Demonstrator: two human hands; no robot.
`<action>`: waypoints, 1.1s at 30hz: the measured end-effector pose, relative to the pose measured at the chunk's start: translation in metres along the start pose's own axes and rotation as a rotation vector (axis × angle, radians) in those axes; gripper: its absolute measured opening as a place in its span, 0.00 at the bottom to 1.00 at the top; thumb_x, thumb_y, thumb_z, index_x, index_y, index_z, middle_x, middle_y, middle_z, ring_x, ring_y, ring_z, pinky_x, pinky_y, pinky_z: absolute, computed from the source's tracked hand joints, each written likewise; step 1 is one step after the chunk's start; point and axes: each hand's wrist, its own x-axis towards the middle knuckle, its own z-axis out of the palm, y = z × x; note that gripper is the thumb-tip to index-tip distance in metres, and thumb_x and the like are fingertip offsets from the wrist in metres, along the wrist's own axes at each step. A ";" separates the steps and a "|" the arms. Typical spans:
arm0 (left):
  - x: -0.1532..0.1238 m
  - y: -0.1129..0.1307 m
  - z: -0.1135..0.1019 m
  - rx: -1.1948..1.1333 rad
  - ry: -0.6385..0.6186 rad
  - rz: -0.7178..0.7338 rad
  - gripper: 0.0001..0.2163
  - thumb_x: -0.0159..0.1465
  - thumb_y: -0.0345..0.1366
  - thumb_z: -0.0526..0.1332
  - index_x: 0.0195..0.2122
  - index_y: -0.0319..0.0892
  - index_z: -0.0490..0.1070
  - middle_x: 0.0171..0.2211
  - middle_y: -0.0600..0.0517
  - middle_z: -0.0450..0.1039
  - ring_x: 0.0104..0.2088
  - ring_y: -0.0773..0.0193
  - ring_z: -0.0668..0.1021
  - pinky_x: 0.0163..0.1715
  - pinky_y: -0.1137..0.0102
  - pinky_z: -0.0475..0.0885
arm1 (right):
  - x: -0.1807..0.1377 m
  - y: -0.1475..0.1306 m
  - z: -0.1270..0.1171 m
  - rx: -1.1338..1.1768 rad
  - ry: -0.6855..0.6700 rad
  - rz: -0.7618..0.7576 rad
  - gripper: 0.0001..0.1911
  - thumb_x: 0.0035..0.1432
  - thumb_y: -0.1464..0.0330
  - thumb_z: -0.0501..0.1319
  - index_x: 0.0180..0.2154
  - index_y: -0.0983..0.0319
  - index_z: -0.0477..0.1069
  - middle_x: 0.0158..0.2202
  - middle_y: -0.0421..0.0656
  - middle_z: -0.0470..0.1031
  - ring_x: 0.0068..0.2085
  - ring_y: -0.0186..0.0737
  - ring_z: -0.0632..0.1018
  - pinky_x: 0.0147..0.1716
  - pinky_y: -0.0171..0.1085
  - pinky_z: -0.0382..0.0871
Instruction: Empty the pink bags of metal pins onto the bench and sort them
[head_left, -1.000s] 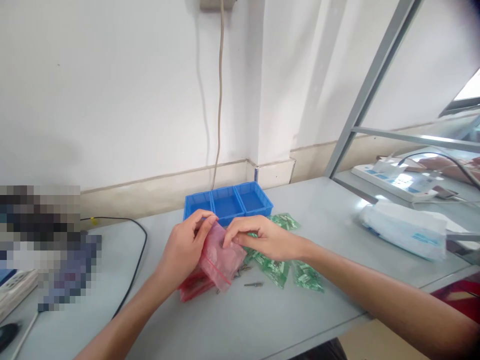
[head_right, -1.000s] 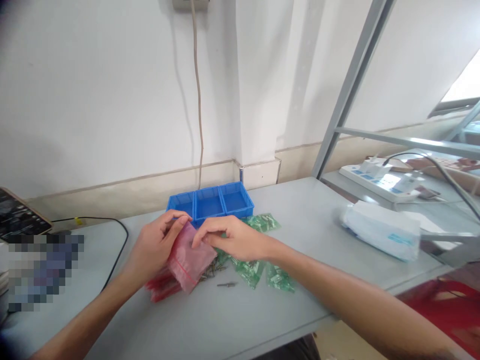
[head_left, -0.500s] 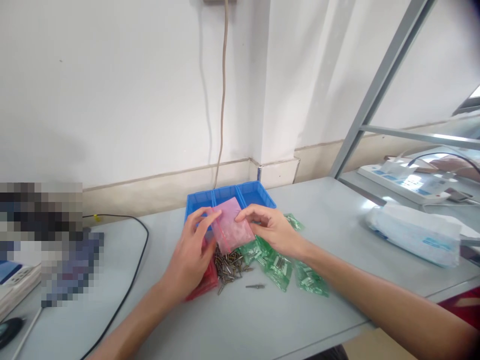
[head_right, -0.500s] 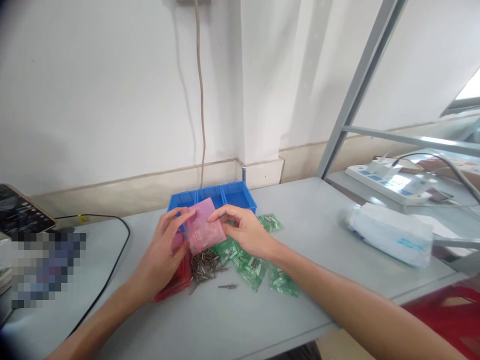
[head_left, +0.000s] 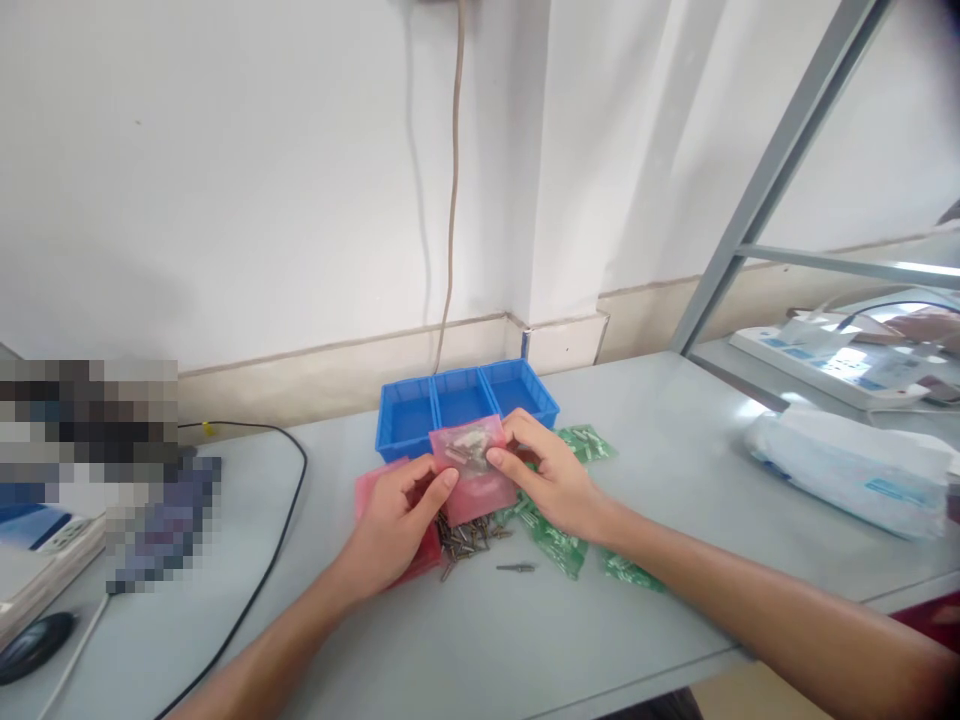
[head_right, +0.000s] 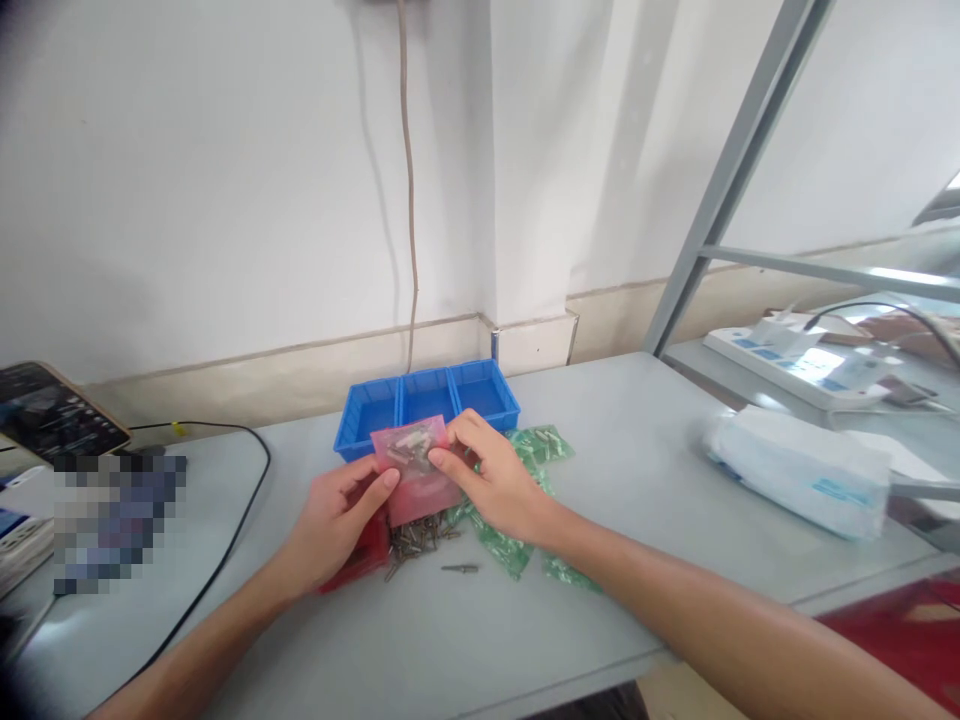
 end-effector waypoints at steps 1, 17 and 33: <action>0.000 -0.001 0.001 0.001 0.001 -0.004 0.20 0.76 0.51 0.55 0.34 0.43 0.75 0.34 0.51 0.78 0.40 0.56 0.79 0.42 0.65 0.76 | -0.001 0.000 0.002 0.035 0.002 0.045 0.15 0.75 0.56 0.59 0.37 0.57 0.67 0.35 0.40 0.68 0.37 0.41 0.70 0.34 0.38 0.64; 0.001 -0.007 -0.009 -0.085 0.107 0.067 0.17 0.76 0.48 0.57 0.41 0.44 0.81 0.59 0.44 0.77 0.58 0.51 0.79 0.51 0.59 0.80 | -0.001 0.005 0.006 0.290 0.094 0.185 0.12 0.69 0.55 0.67 0.41 0.57 0.77 0.32 0.38 0.73 0.32 0.39 0.72 0.33 0.38 0.66; -0.014 -0.024 -0.013 0.489 0.116 0.571 0.16 0.76 0.28 0.56 0.61 0.48 0.74 0.55 0.48 0.81 0.59 0.56 0.76 0.60 0.57 0.71 | -0.010 -0.006 0.010 0.172 0.069 0.080 0.19 0.78 0.64 0.53 0.34 0.58 0.75 0.40 0.42 0.79 0.48 0.44 0.78 0.52 0.41 0.68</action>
